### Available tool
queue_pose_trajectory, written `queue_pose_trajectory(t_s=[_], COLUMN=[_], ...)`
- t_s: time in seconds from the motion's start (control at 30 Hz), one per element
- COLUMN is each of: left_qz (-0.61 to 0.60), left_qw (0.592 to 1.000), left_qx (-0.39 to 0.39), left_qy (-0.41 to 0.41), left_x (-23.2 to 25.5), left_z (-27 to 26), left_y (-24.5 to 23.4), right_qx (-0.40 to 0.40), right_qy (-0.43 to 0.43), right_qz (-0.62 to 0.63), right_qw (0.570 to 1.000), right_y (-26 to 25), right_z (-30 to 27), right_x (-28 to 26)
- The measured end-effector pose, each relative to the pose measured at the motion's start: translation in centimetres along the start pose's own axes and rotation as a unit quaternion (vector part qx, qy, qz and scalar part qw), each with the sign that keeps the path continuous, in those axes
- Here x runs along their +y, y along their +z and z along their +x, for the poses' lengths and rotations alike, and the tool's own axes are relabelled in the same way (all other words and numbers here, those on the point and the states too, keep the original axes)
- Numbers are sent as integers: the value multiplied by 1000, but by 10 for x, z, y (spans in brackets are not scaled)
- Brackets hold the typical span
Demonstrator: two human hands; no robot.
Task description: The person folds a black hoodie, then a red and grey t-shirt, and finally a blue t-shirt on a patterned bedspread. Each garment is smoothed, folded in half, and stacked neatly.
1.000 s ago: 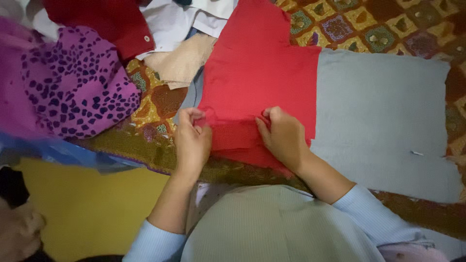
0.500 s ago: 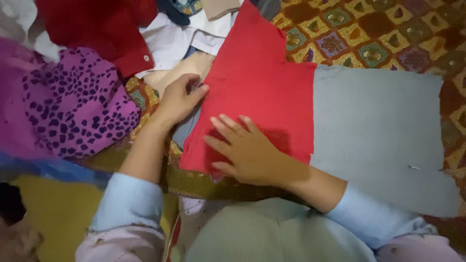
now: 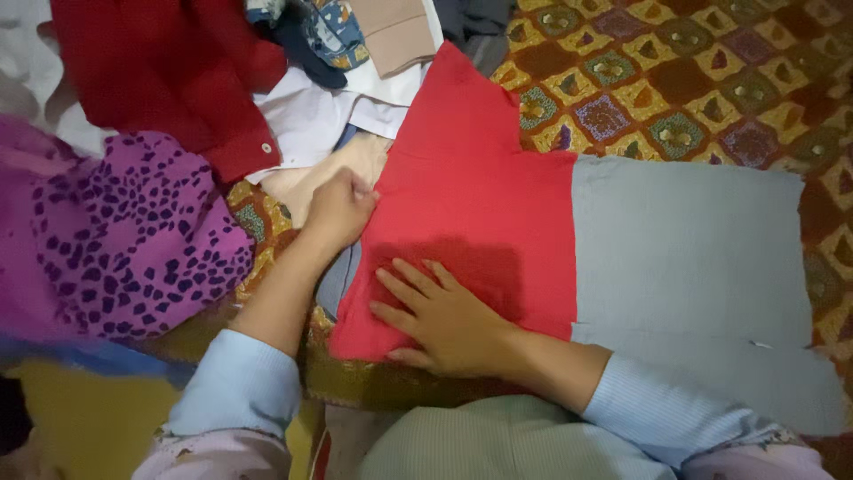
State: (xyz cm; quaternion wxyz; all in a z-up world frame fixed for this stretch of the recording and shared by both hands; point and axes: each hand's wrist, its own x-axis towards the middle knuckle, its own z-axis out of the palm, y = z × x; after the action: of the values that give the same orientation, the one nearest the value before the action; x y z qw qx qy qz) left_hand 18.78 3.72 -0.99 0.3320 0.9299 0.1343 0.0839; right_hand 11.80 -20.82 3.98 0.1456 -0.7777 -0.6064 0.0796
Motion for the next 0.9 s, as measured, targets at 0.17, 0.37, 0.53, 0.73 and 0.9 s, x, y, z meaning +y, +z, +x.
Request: queue_pose_trajectory(t_s=[0.17, 0.37, 0.53, 0.73, 0.9], left_qz=[79, 54, -72, -123, -143], left_qw=[994, 995, 978, 950, 930], left_qx=[-49, -54, -180, -278, -316], left_qy=[-54, -57, -78, -70, -122], left_x=[2, -2, -21, -38, -45], left_z=[3, 6, 30, 57, 61], left_y=[-3, -6, -7, -3, -1], right_qx=[-27, 66, 184, 206, 170], right_qy=[28, 56, 148, 368, 382], right_qz=[88, -48, 2, -148, -53], right_qw=[995, 995, 972, 895, 907], right_y=[-22, -15, -21, -70, -101], right_z=[12, 48, 79, 106, 93], right_x=[26, 122, 190, 259, 228])
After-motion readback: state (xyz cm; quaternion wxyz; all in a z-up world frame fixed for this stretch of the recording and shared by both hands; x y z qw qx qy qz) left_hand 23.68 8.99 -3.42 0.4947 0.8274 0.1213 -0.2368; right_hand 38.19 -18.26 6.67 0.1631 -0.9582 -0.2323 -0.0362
